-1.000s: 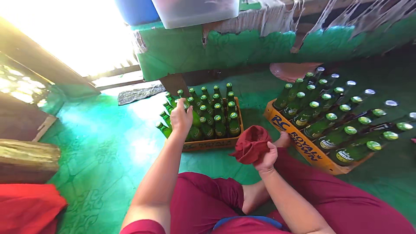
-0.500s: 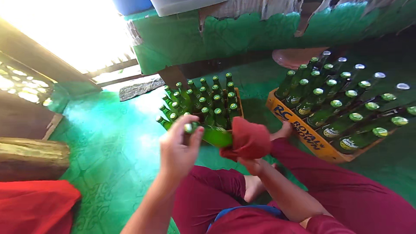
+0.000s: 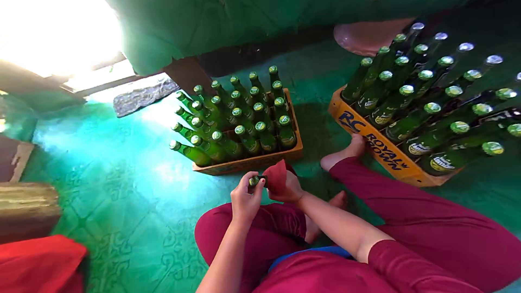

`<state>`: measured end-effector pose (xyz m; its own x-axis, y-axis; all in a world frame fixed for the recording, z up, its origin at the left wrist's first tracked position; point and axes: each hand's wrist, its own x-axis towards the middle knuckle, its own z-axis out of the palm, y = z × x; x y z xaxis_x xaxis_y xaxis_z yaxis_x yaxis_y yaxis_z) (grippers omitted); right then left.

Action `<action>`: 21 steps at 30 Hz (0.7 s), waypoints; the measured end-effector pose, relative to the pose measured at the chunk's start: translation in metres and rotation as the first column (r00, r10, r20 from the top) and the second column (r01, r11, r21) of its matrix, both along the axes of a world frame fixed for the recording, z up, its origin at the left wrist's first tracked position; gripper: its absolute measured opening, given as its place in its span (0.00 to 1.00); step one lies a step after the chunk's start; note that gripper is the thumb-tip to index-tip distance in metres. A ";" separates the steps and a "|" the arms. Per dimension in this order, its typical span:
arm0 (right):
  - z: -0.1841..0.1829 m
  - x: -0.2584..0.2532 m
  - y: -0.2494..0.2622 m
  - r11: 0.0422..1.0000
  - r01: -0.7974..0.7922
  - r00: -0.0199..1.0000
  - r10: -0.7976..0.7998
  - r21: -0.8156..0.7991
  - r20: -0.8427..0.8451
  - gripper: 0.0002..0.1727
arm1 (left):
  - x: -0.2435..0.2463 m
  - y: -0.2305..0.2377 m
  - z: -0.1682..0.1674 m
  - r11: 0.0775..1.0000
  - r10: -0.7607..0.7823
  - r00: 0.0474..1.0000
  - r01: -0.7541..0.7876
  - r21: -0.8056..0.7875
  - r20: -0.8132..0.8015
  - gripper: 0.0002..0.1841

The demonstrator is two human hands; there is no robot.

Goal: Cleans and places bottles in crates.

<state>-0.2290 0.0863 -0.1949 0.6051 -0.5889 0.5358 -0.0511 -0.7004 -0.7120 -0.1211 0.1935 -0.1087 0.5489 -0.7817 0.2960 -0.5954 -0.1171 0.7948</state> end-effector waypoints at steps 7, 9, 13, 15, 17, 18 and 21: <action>-0.040 -0.038 -0.033 0.973 0.007 0.840 0.120 0.232 -0.529 0.37 | 0.021 0.019 -0.020 0.990 0.136 0.978 -0.128 0.057 -0.160 0.17; -0.047 -0.042 -0.039 0.954 0.032 0.839 0.136 0.297 -0.527 0.39 | 0.018 0.019 -0.020 0.990 0.135 0.980 -0.128 0.060 -0.147 0.18; -0.044 -0.040 -0.048 0.957 -0.023 0.813 0.186 0.288 -0.552 0.44 | 0.017 0.016 -0.017 0.981 0.165 0.981 -0.152 0.119 -0.105 0.18; -0.040 -0.035 -0.042 0.965 -0.091 0.849 0.204 0.246 -0.488 0.44 | 0.014 0.016 -0.014 0.982 0.153 0.986 -0.144 0.123 -0.068 0.18; -0.024 -0.021 -0.029 0.963 -0.157 0.917 0.225 0.220 -0.330 0.42 | 0.012 0.013 -0.014 0.989 0.126 0.991 -0.123 0.087 -0.039 0.18; -0.011 -0.012 -0.022 0.962 -0.194 0.934 0.241 0.193 -0.264 0.39 | 0.011 0.013 -0.014 0.992 0.111 0.993 -0.109 0.071 -0.039 0.18; 0.018 0.013 -0.007 0.935 -0.351 0.924 0.356 0.061 -0.138 0.33 | 0.011 0.017 -0.011 0.999 0.031 0.996 -0.029 0.023 -0.082 0.16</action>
<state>-0.2163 0.0793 -0.1764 0.8465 -0.3396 0.4101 0.0910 -0.6666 -0.7398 -0.1100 0.2107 -0.1199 0.5942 -0.7702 0.2318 -0.5236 -0.1517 0.8383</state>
